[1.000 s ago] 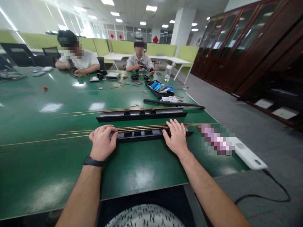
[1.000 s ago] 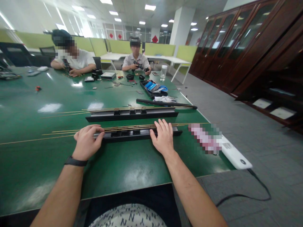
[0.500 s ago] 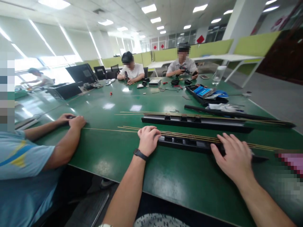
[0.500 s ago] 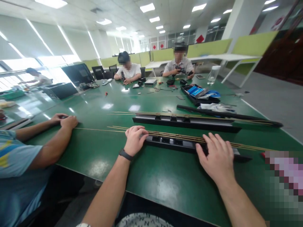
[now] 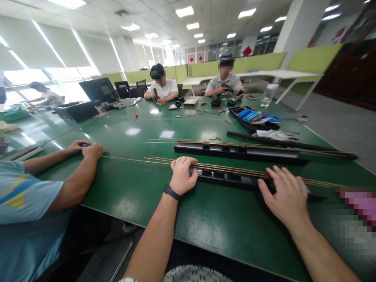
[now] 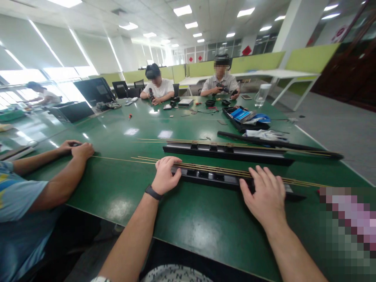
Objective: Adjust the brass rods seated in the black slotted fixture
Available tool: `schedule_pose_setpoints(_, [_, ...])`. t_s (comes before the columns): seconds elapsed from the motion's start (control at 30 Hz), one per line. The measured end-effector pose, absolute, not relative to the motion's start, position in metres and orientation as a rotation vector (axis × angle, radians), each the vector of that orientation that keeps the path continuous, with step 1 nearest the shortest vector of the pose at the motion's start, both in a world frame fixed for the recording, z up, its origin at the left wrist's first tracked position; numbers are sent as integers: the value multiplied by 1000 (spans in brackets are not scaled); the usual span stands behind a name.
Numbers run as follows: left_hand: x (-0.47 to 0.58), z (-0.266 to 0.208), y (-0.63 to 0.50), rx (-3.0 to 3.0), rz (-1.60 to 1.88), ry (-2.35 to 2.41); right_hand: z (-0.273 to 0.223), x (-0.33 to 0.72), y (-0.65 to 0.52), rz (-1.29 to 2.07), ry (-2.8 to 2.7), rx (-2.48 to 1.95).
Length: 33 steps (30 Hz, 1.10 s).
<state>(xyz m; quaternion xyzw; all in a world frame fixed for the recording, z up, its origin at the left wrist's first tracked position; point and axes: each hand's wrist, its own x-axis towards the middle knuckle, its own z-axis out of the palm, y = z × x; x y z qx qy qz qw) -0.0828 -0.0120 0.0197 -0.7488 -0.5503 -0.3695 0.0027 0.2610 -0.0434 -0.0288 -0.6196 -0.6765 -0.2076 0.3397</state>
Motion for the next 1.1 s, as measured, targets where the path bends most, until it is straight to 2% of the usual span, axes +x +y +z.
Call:
schedule_pose_setpoints(0.27, [-63, 18, -7, -2481, -1094, -1548, -25, 260, -47, -512, -1622, -1530])
schedule_pose_setpoints(0.53, [-31, 22, 8, -2665, -858, -1359, -4, 259, -60, -426, -1192, -1577])
schedule_pose_setpoints(0.7, [-14, 18, 14, -2725, -712, -1313, -4, 256, -63, 62, -1138, -1696])
schedule_pose_setpoints(0.87, [-6, 24, 15, -2747, -532, -1341, -9, 254, -56, 600, -1008, -1629])
schedule_pose_setpoints(1.1, [0, 25, 11, -2678, -451, -1366, -4, 255, -54, 855, -769, -1414])
